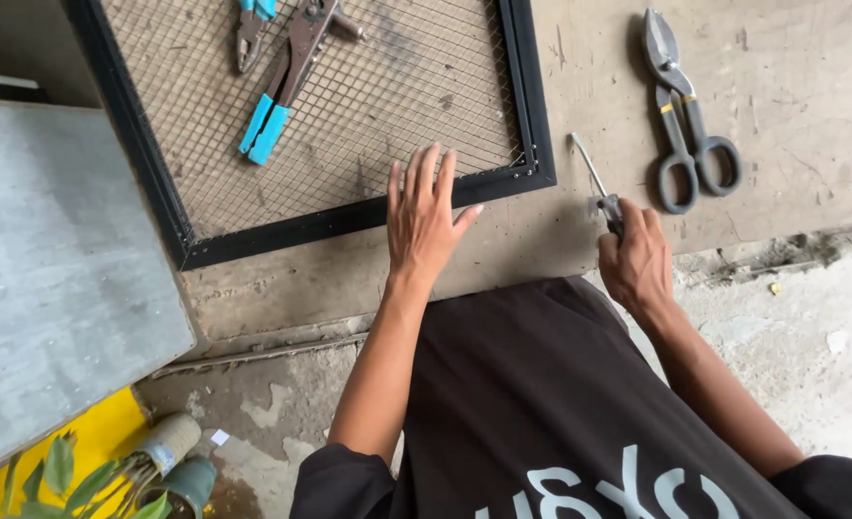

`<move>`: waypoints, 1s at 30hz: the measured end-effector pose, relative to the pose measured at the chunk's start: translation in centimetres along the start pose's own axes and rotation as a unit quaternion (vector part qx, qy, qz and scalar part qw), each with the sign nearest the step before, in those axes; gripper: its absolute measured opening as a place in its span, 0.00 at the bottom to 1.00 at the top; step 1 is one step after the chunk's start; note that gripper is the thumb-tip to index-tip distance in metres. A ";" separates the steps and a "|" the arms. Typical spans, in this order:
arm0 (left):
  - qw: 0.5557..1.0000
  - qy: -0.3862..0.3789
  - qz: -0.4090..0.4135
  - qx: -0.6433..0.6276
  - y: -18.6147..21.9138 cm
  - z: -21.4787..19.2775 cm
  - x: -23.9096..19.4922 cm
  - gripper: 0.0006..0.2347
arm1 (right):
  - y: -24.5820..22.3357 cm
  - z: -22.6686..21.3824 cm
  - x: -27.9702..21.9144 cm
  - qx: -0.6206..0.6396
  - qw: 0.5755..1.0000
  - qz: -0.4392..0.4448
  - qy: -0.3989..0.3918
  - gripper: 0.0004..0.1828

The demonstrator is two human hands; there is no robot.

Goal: Trimming excess wire mesh with snips and securing it into a metal frame using a screwdriver.

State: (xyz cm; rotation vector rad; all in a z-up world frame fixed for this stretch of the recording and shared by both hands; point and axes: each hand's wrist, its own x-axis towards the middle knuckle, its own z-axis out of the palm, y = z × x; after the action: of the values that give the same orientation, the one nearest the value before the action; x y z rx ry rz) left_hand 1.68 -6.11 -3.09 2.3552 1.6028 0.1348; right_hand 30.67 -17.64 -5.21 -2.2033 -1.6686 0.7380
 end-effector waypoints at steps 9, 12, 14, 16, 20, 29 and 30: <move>0.966 0.026 0.252 -0.046 -2.2 7.7 6.1 0.35 | -6.7 -5.3 -2.4 0.014 0.999 0.017 0.047 0.26; 0.944 0.118 0.297 -0.086 -2.9 8.9 6.4 0.27 | -7.1 -4.5 -1.6 -0.082 0.994 -0.008 0.072 0.21; 0.934 0.152 0.312 -0.088 -3.0 9.9 6.1 0.25 | -8.1 -4.4 -1.1 -0.132 0.988 -0.024 0.083 0.19; 0.926 0.167 0.323 -0.104 -3.5 10.9 6.4 0.22 | -10.1 -4.8 -0.1 -0.134 0.987 -0.055 0.071 0.16; 0.929 0.157 0.316 -0.109 -3.6 10.3 6.6 0.21 | -10.5 -4.5 1.1 -0.178 0.981 -0.061 0.038 0.15; 0.920 0.192 0.326 -0.098 -3.4 10.8 6.4 0.23 | -11.8 -7.2 4.8 -0.303 0.935 -0.182 -0.022 0.16; 0.918 0.197 0.328 -0.102 -3.3 10.8 6.5 0.24 | -12.2 -7.6 5.2 -0.307 0.931 -0.197 -0.026 0.17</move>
State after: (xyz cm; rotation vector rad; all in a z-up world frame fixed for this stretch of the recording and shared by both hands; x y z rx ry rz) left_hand 3.71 -0.97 -14.90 2.6998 0.7920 0.9145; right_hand 26.00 -8.46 6.12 -2.0782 -2.5293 0.1747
